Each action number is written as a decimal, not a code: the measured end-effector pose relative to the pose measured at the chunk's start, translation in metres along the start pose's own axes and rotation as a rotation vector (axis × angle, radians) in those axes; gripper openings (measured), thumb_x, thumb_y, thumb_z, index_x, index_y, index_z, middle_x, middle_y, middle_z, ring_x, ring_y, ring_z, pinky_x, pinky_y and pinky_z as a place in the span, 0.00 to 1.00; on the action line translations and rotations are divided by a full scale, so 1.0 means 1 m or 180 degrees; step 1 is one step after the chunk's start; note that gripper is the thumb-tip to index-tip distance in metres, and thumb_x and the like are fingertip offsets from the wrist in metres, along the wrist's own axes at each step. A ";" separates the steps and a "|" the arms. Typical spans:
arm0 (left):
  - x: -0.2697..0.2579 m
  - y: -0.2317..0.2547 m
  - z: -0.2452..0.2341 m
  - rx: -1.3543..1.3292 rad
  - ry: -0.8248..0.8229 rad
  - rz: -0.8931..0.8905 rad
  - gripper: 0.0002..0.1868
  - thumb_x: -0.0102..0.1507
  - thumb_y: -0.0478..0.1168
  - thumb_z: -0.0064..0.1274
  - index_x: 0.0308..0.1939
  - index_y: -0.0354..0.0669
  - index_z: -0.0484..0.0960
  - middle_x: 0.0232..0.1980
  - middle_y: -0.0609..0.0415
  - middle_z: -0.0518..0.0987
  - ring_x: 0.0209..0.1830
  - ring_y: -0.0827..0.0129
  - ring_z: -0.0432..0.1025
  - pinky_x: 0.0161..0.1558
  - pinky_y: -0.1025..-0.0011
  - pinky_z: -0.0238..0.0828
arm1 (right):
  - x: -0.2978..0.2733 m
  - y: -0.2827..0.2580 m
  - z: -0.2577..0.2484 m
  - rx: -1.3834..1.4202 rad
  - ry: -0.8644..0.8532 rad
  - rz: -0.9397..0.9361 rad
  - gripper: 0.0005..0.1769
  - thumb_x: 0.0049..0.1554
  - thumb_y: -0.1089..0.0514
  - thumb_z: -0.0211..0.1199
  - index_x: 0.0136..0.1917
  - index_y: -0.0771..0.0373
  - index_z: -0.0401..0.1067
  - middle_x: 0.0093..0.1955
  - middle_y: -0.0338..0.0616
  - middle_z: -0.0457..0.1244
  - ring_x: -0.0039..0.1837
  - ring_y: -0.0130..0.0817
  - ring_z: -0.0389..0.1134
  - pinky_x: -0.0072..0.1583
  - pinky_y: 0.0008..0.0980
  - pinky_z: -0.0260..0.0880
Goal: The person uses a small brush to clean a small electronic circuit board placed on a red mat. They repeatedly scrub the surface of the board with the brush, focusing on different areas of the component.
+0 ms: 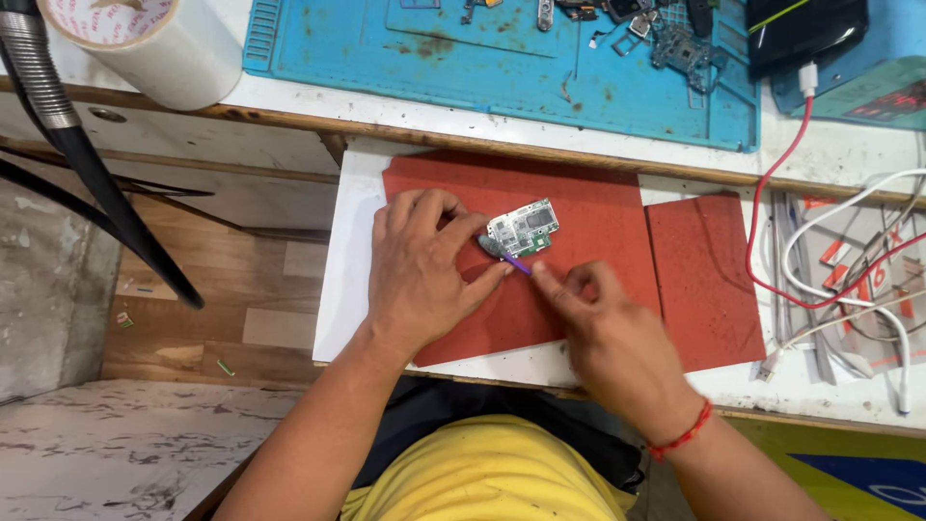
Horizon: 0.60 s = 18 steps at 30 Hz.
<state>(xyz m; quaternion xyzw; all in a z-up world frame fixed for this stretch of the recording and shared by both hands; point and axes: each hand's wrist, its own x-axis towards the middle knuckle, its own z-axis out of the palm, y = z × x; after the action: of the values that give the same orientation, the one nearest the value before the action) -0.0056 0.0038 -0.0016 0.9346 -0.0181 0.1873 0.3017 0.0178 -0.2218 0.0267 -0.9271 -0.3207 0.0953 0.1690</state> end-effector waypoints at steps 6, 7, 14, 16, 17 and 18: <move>0.000 -0.001 0.003 0.0051 -0.0045 -0.0016 0.25 0.50 0.54 0.72 0.45 0.46 0.87 0.47 0.55 0.74 0.54 0.57 0.65 0.53 0.55 0.59 | -0.002 0.003 -0.003 0.0116 -0.0182 0.0074 0.37 0.48 0.72 0.57 0.71 0.52 0.70 0.52 0.50 0.64 0.35 0.51 0.69 0.38 0.49 0.70; -0.001 -0.001 0.002 0.0049 -0.0051 -0.0009 0.24 0.50 0.54 0.72 0.44 0.46 0.87 0.47 0.55 0.74 0.54 0.57 0.65 0.53 0.54 0.59 | 0.000 0.005 -0.003 0.0065 -0.0017 0.0226 0.36 0.51 0.71 0.57 0.71 0.51 0.70 0.52 0.50 0.64 0.36 0.52 0.69 0.39 0.49 0.71; -0.002 -0.001 0.000 0.0048 -0.0035 -0.0002 0.23 0.51 0.53 0.71 0.44 0.47 0.87 0.48 0.55 0.74 0.55 0.57 0.65 0.55 0.54 0.59 | -0.001 0.010 0.000 0.0052 0.0245 0.0026 0.35 0.53 0.70 0.58 0.71 0.47 0.70 0.53 0.49 0.64 0.39 0.52 0.70 0.41 0.49 0.72; 0.003 -0.001 0.003 0.0021 -0.0031 0.0026 0.23 0.51 0.53 0.72 0.44 0.47 0.87 0.48 0.56 0.74 0.55 0.57 0.65 0.54 0.54 0.59 | 0.005 0.013 -0.003 -0.0024 0.0367 0.0145 0.33 0.55 0.68 0.58 0.72 0.48 0.70 0.53 0.49 0.64 0.39 0.53 0.70 0.41 0.49 0.72; 0.002 -0.001 0.003 0.0018 -0.0044 0.0000 0.23 0.51 0.54 0.72 0.44 0.47 0.87 0.47 0.56 0.74 0.55 0.57 0.65 0.54 0.54 0.59 | 0.008 0.014 -0.004 -0.0110 0.0357 0.0229 0.33 0.55 0.68 0.58 0.72 0.49 0.70 0.53 0.50 0.64 0.38 0.54 0.70 0.40 0.49 0.72; 0.001 -0.001 0.003 0.0015 -0.0057 -0.0025 0.23 0.51 0.54 0.72 0.44 0.47 0.87 0.47 0.56 0.74 0.55 0.57 0.65 0.53 0.54 0.59 | 0.010 0.014 -0.005 -0.0196 0.0347 0.0313 0.33 0.55 0.68 0.58 0.72 0.51 0.70 0.54 0.51 0.64 0.37 0.55 0.69 0.40 0.50 0.71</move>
<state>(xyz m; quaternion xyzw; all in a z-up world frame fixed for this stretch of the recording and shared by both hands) -0.0033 0.0026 -0.0036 0.9370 -0.0167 0.1777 0.3002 0.0345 -0.2274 0.0257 -0.9503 -0.2678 0.0430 0.1528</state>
